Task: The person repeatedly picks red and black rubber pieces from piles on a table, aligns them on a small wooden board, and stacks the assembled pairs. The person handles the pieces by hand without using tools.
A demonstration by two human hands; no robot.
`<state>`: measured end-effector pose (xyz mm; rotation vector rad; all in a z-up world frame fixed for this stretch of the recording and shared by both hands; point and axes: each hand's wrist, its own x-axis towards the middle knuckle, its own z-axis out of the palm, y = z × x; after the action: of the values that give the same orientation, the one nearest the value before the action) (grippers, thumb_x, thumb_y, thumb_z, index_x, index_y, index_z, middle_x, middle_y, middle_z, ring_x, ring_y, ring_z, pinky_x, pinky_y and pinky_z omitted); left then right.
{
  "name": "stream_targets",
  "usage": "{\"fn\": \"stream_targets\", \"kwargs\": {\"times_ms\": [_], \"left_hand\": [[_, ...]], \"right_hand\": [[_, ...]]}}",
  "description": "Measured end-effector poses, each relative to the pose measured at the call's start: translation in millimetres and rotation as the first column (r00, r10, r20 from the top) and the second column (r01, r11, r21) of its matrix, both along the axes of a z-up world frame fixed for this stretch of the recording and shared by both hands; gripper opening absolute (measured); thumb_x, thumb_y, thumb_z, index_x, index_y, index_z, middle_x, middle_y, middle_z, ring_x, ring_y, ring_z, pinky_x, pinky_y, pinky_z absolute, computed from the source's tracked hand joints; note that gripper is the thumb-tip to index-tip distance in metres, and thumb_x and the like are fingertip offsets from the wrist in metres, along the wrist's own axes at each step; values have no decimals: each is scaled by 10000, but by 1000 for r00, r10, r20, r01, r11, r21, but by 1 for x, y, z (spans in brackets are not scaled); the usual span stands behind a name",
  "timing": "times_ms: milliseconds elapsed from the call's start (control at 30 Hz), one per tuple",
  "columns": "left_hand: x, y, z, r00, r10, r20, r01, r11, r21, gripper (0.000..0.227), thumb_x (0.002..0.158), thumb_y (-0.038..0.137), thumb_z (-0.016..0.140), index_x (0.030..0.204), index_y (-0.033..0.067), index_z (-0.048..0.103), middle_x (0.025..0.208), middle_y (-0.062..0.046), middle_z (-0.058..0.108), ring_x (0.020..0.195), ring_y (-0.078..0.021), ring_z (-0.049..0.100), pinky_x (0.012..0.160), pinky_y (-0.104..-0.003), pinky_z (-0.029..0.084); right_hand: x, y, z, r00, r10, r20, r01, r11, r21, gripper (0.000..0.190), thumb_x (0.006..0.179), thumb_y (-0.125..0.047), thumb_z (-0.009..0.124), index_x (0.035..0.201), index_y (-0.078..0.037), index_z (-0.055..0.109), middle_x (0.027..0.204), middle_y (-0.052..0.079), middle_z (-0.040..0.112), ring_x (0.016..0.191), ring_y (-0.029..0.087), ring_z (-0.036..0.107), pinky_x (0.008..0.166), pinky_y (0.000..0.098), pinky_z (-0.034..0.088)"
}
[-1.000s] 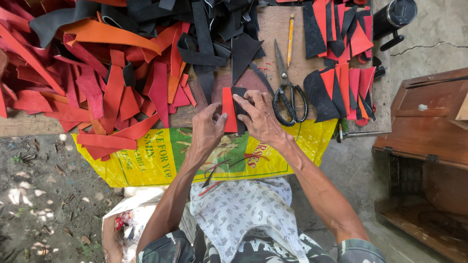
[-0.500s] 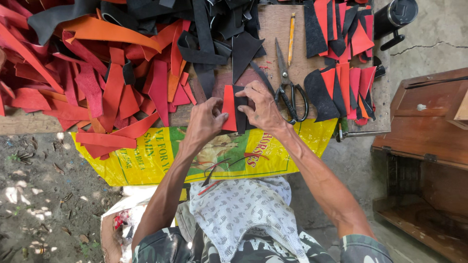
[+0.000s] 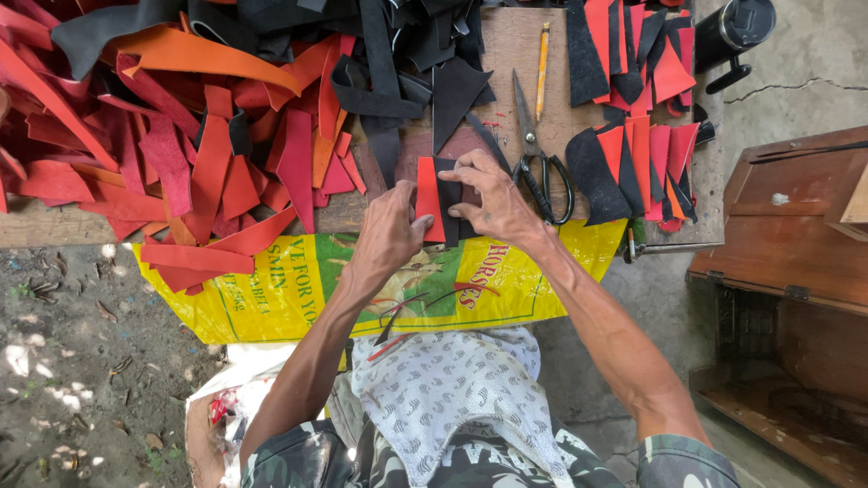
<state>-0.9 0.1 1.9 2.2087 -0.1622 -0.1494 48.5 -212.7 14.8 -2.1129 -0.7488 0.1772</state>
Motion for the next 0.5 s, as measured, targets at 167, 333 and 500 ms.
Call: {"fn": "stream_targets", "kwargs": {"times_ms": [167, 333, 500], "left_hand": [[2, 1, 6, 993, -40, 110, 40, 999, 2, 548, 790, 96, 814, 1260, -51, 573, 930, -230, 667, 820, -391, 658, 747, -472, 512], [10, 7, 12, 987, -41, -152, 36, 999, -39, 604, 737, 96, 799, 1293, -31, 600, 812, -162, 663, 747, -300, 667, 723, -418, 525], [2, 4, 6, 998, -26, -56, 24, 999, -30, 599, 770, 102, 798, 1314, -42, 593, 910, -195, 668, 804, -344, 671, 769, -437, 528]], "right_hand": [[0, -10, -9, 995, 27, -92, -28, 999, -15, 615, 684, 78, 802, 1275, -41, 683, 1195, 119, 571, 1153, 288, 614, 960, 356, 522], [1, -8, -15, 991, -51, -127, 48, 999, -25, 407, 843, 64, 763, 1221, -83, 731, 1174, 84, 608, 1115, 236, 657, 924, 343, 549], [-8, -1, -16, 996, -77, 39, 78, 996, -35, 483, 709, -34, 873, 1145, -25, 666, 1150, 131, 561, 1151, 326, 565, 1021, 428, 465]]}}
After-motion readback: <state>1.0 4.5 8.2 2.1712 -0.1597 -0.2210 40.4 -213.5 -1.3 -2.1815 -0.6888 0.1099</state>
